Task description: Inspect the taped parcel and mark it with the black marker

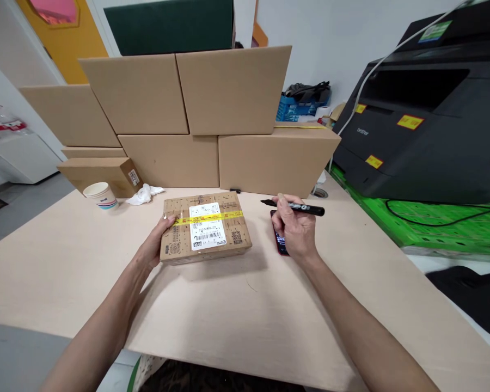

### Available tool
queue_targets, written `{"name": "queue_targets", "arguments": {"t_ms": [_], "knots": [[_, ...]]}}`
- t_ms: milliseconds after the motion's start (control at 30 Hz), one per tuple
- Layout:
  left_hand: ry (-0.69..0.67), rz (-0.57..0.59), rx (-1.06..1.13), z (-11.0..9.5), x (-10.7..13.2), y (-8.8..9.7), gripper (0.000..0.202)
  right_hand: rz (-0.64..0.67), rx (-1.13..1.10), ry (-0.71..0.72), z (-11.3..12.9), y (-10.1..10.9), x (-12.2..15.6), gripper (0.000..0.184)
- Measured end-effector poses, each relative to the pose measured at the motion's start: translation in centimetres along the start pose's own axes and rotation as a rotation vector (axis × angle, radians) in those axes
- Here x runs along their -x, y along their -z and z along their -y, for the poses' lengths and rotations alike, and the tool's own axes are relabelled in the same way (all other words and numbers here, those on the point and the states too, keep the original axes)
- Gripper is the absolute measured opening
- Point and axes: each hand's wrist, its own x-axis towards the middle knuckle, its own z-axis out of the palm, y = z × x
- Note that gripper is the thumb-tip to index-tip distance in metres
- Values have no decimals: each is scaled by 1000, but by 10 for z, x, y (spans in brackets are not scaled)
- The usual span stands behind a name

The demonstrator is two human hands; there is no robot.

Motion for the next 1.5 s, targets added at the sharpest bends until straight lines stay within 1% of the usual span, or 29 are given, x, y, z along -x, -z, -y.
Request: {"name": "queue_targets", "arguments": {"t_ms": [100,233,300,367,467,500,533,567,633,700,833,933,967,1067,1100,1133,1233,1267,1300,1333,1400,1433,1500], "knots": [[5,-5,9,0,0,0,63,4,108,96,12,-12,7,39],[-2,-7,5,0,1,-2,63,67,241,238,27,-22,17,26],[-8,-2,5,-1,2,-3,63,61,268,301,29,-25,21,22],[-7,3,-1,-1,2,-4,64,95,290,345,26,-28,23,20],[-3,4,-14,-1,2,-4,63,268,332,347,16,-32,20,20],[-3,0,-16,-1,1,-4,63,305,334,340,12,-32,18,21],[-6,-7,-16,-1,1,-4,62,307,328,340,10,-32,16,21],[-6,-14,-15,0,2,-5,61,279,315,351,9,-32,13,20],[-5,-24,-8,0,2,-6,57,186,297,384,8,-30,9,17],[1,-28,2,0,3,-8,56,132,312,404,10,-27,7,15],[6,-43,12,0,3,-9,58,157,328,402,10,-27,8,17],[15,-49,13,0,2,-8,58,133,302,420,6,-32,10,15],[18,-48,12,0,2,-8,58,147,305,413,4,-34,10,15],[8,-40,5,1,1,-6,59,258,339,360,0,-38,7,17],[2,-34,4,1,1,-6,60,271,352,353,-1,-38,5,17],[-5,-29,4,2,1,-6,60,252,362,361,-2,-37,4,17],[-14,-31,0,3,0,-6,59,111,412,424,-9,-26,-2,15],[-15,-36,-3,4,0,-6,58,86,441,447,-13,-20,-5,14],[-14,-39,-7,4,0,-6,58,92,479,466,-19,-13,-7,13],[-13,-39,-8,4,-1,-5,57,124,520,495,-25,-5,-9,12],[-13,-37,-7,4,-1,-5,58,244,668,519,-40,10,-14,16],[-13,-37,-6,4,-1,-6,59,320,768,494,-47,17,-16,20],[-15,-47,-8,3,-1,-6,60,488,967,388,-60,26,-18,26]]}}
